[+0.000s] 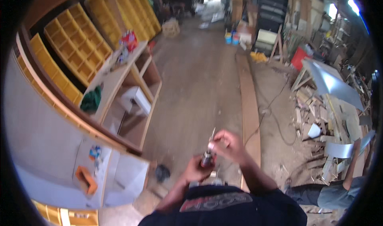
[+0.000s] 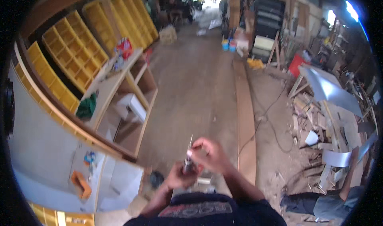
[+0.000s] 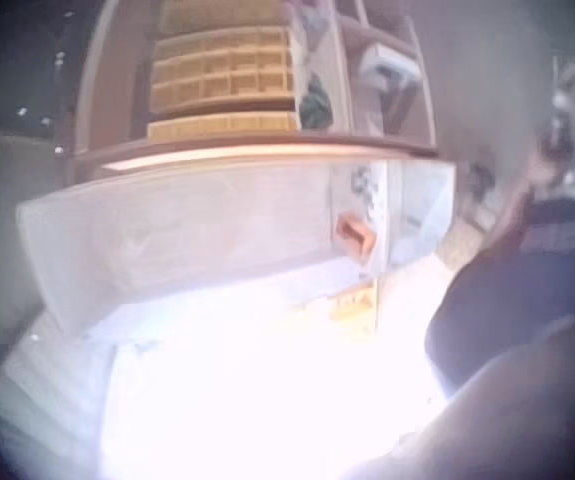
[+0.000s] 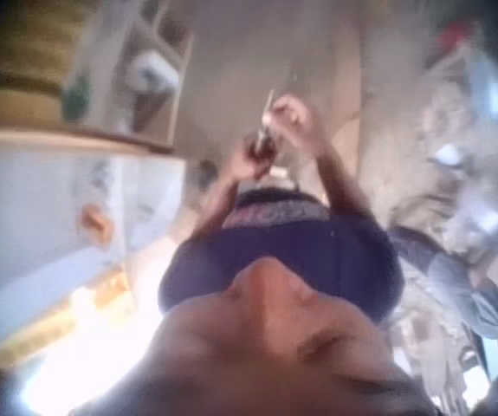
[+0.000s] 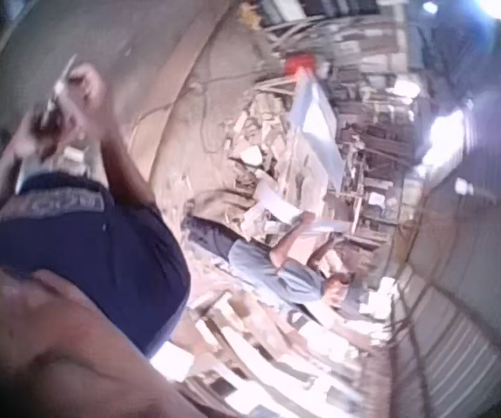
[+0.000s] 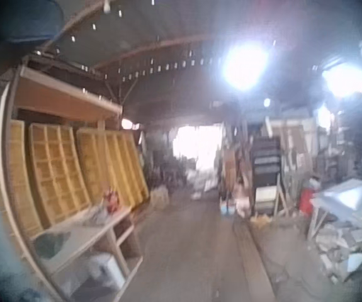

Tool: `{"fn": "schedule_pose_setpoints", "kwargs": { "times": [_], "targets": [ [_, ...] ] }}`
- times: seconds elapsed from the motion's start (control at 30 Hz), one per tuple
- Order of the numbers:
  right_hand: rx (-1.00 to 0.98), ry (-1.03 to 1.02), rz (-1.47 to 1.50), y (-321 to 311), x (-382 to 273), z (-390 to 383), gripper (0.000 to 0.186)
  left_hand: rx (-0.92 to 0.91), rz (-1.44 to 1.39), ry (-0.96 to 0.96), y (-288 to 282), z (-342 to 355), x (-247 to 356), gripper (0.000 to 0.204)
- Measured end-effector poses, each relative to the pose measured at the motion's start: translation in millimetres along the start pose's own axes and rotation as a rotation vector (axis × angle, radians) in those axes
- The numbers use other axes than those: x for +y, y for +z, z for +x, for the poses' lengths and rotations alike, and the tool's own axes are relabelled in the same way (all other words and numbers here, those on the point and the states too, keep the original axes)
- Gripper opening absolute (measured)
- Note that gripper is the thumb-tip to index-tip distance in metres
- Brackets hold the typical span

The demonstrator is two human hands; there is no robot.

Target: The person prepares an electrical component by stripping wires using pliers and inserting them into a connector before picking up a power drill.

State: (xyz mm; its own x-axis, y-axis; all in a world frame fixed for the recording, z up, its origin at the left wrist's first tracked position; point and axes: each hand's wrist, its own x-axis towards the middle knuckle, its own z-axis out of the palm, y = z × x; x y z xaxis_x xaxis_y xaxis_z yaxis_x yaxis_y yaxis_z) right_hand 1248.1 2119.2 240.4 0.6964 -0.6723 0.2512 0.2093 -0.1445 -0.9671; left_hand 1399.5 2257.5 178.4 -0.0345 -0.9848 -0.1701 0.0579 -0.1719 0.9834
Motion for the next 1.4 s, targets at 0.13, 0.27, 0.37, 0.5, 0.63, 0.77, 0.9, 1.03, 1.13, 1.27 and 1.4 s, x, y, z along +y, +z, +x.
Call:
{"fn": "schedule_pose_setpoints", "kwargs": {
  "times": [0.13, 0.27, 0.37, 0.5, 0.63, 0.77, 0.9, 1.03, 1.13, 1.27, 1.4],
  "targets": [
    [-0.107, 0.094, -0.184, 0, -22, -2, 0.019, 0.001, -0.207, 0.031, 4, -7, 7, 0.021],
    [-0.18, 0.044, -0.316, -2, -22, -9, 0.028, 0.031, -0.142, 0.09, 9, -7, -11, 0.02],
    [-0.139, -0.192, -0.302, -1, -9, -21, 0.044, 0.08, -0.136, 0.148, 14, -8, -18, 0.018],
    [-0.239, -0.032, -0.262, -8, 32, -70, 0.088, 0.182, -0.184, 0.389, 12, -17, 11, 0.018],
    [-0.311, -0.187, -0.355, 22, 46, -107, 0.096, 0.271, -0.495, 0.421, 9, -27, 28, 0.028],
    [-0.318, -0.113, -0.619, 33, 76, -112, 0.104, 0.283, -0.473, 0.421, 8, -37, 34, 0.039],
    [-0.388, -0.079, -0.558, 40, 61, -123, 0.103, 0.291, -0.444, 0.456, 9, -55, 64, 0.048],
    [-0.254, -0.303, -0.546, 44, 74, -138, 0.104, 0.478, -0.644, 0.402, 7, -48, 85, 0.054],
    [-0.258, -0.378, -0.54, 51, 70, -133, 0.108, 0.487, -0.655, 0.384, -13, -50, 65, 0.05],
    [-0.221, -0.367, -0.62, 59, 87, -139, 0.116, 0.748, -0.65, 0.28, -2, -51, 69, 0.044],
    [-0.34, -0.341, -0.592, 57, 82, -138, 0.123, 0.762, -0.658, 0.292, -14, -58, 40, 0.042]
  ]
}}
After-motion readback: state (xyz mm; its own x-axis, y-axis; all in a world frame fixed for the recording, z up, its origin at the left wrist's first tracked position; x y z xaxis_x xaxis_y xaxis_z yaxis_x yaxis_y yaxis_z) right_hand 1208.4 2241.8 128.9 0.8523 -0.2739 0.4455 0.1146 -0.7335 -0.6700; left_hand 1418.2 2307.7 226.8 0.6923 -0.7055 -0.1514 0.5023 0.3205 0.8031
